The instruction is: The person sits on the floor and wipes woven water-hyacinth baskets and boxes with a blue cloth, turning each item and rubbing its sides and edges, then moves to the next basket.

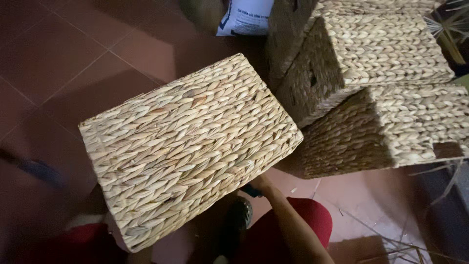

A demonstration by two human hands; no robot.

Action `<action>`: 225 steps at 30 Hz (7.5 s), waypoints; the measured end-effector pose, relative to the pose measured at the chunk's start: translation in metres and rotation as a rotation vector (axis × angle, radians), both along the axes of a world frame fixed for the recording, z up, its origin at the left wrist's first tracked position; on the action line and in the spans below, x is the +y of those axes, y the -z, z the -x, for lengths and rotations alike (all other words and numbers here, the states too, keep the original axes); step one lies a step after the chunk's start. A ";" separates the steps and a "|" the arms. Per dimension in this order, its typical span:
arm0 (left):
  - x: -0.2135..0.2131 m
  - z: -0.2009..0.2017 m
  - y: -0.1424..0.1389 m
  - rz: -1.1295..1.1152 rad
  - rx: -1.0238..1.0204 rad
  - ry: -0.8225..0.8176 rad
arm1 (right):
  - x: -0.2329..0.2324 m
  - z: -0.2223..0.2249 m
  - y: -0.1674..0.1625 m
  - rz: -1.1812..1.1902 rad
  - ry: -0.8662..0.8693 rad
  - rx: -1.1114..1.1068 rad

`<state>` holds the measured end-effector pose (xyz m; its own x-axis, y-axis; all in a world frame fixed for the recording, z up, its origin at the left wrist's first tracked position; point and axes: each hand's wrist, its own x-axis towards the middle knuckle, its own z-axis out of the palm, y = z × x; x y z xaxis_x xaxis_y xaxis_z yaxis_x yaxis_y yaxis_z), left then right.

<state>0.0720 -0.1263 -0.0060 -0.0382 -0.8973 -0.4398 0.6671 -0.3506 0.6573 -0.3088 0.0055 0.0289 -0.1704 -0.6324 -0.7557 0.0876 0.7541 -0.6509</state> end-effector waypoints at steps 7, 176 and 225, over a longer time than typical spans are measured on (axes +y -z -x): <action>-0.004 0.032 0.003 -0.143 0.029 0.179 | -0.075 0.053 -0.007 0.150 0.100 0.301; 0.040 0.096 -0.107 0.040 -0.438 0.701 | 0.152 -0.035 -0.189 0.731 -0.177 1.353; 0.073 0.139 -0.063 0.414 -0.650 0.510 | 0.127 -0.135 -0.103 0.972 -0.427 1.457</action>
<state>-0.0668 -0.0528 0.0568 -0.3305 -0.9299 -0.1612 -0.0474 -0.1542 0.9869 -0.1735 0.1326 0.1316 -0.0127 -0.8850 0.4655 -0.9765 -0.0893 -0.1964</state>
